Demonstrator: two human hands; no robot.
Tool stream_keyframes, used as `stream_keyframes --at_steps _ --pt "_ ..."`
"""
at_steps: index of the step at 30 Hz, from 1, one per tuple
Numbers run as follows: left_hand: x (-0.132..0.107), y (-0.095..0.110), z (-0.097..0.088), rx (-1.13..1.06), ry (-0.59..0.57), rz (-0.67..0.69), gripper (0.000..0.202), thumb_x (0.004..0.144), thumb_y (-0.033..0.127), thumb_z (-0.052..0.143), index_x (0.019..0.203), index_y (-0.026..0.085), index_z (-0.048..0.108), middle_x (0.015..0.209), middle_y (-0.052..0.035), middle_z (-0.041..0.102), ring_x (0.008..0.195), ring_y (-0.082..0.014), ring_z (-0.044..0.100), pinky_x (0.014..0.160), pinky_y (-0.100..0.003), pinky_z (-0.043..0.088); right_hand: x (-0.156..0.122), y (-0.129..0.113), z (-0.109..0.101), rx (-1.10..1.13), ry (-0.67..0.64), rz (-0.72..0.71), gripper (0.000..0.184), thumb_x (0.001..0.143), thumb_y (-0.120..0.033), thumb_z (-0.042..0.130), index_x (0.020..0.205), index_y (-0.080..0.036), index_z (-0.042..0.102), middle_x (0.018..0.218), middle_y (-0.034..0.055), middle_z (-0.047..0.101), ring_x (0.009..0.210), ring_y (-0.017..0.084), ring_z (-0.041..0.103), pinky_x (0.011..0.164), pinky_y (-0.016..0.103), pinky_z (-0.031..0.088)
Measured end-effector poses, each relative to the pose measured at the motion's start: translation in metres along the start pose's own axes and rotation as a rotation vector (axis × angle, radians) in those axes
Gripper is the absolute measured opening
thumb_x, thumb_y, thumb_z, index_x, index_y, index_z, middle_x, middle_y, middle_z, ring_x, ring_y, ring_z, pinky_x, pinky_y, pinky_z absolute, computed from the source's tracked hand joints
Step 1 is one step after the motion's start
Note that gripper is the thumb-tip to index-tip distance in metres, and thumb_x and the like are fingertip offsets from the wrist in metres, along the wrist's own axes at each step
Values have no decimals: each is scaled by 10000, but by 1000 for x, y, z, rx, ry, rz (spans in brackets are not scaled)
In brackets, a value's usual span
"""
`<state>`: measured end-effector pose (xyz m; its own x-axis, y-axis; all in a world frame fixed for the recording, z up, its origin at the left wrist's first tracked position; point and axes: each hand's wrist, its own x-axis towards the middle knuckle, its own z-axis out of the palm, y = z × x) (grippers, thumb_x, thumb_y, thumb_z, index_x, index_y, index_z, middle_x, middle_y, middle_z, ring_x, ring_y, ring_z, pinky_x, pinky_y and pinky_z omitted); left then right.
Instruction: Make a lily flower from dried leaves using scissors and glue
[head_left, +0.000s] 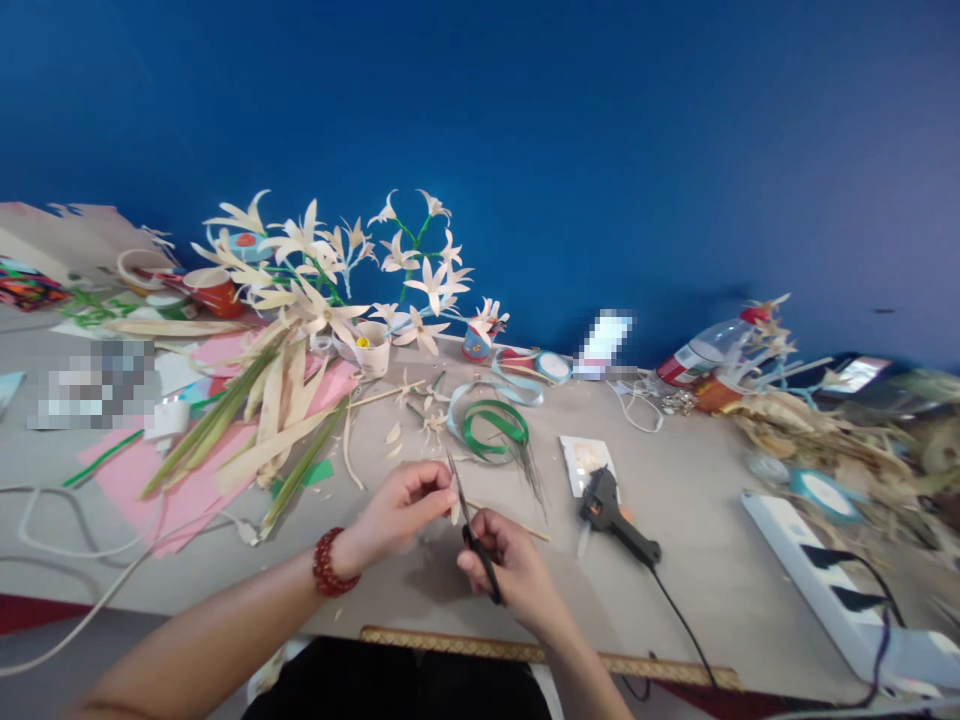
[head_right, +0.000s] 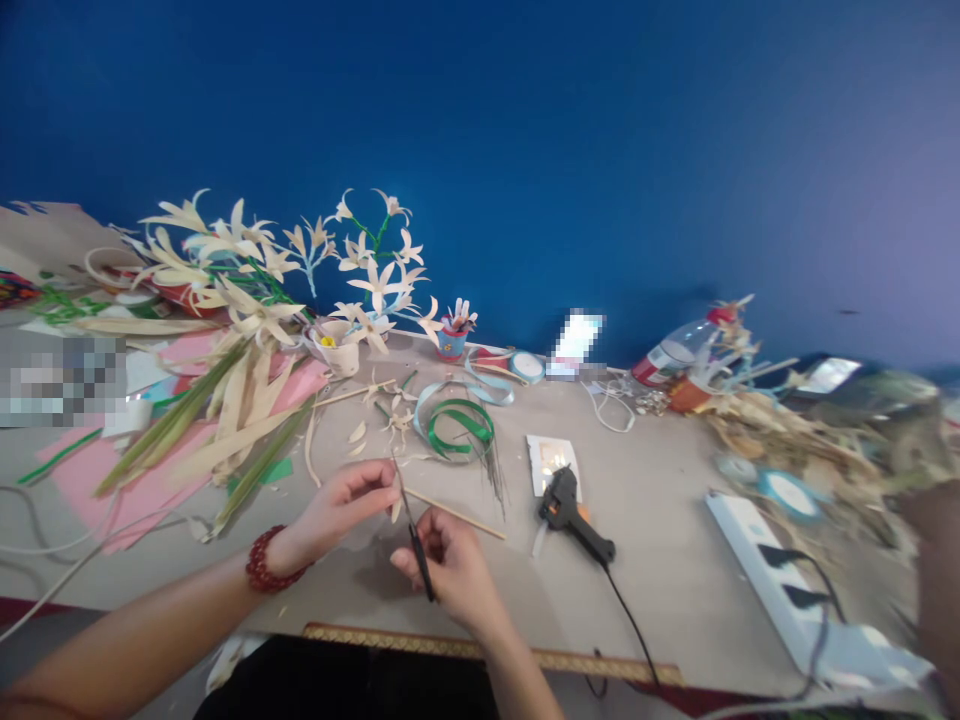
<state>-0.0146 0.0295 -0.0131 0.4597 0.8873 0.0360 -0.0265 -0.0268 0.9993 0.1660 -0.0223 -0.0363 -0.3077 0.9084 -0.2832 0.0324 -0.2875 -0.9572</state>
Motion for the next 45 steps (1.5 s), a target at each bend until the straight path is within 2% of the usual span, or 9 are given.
stream_keyframes --at_steps 12,22,26,31,33,37,41,45 --pt "0 -3 1 -5 1 4 273 861 357 572 685 159 507 654 10 495 624 -113 452 588 -223 366 -1 3 2 -19 11 -24 516 631 -564 787 727 -209 423 570 -70 459 496 85 429 476 202 310" --pt "0 -2 1 -21 0 9 241 865 306 566 684 159 506 664 7 513 639 -118 466 608 -230 369 0 5 4 -4 17 -9 534 657 -637 727 707 -212 406 501 -74 475 421 74 405 434 200 278" --pt "1 -2 -1 33 -10 14 232 862 292 548 678 160 494 662 13 492 632 -115 451 604 -229 363 3 3 1 28 62 -18 501 689 -594 725 703 -218 394 496 -83 455 420 81 425 433 198 296" --pt "2 0 0 289 -71 64 157 820 212 555 675 156 537 666 12 542 642 -118 483 618 -223 370 10 -16 -3 56 222 -253 368 705 -404 769 824 -209 481 745 -27 570 598 95 497 572 211 408" --pt "1 0 2 350 -117 78 138 809 184 552 674 157 551 674 11 574 643 -117 509 626 -221 383 14 -23 -2 52 226 -281 340 707 -316 764 873 -214 485 810 -16 592 614 95 496 584 213 414" --pt "0 -4 5 424 -147 112 116 769 127 555 659 163 551 683 15 594 651 -117 537 641 -219 400 18 -28 -3 -53 202 -264 308 688 -209 739 816 -215 459 753 -22 582 616 111 510 564 217 403" --pt "0 -5 2 435 -91 122 79 752 96 555 715 165 563 724 6 605 680 -127 545 654 -226 410 17 -23 -7 -95 220 -262 284 675 -171 707 794 -214 453 713 -31 574 591 108 489 547 212 383" --pt "1 -5 1 335 19 117 65 825 162 541 767 158 570 747 -14 589 712 -140 531 661 -240 412 16 -20 -3 29 256 -254 275 664 -172 694 817 -211 469 713 -34 582 603 106 508 546 203 382"
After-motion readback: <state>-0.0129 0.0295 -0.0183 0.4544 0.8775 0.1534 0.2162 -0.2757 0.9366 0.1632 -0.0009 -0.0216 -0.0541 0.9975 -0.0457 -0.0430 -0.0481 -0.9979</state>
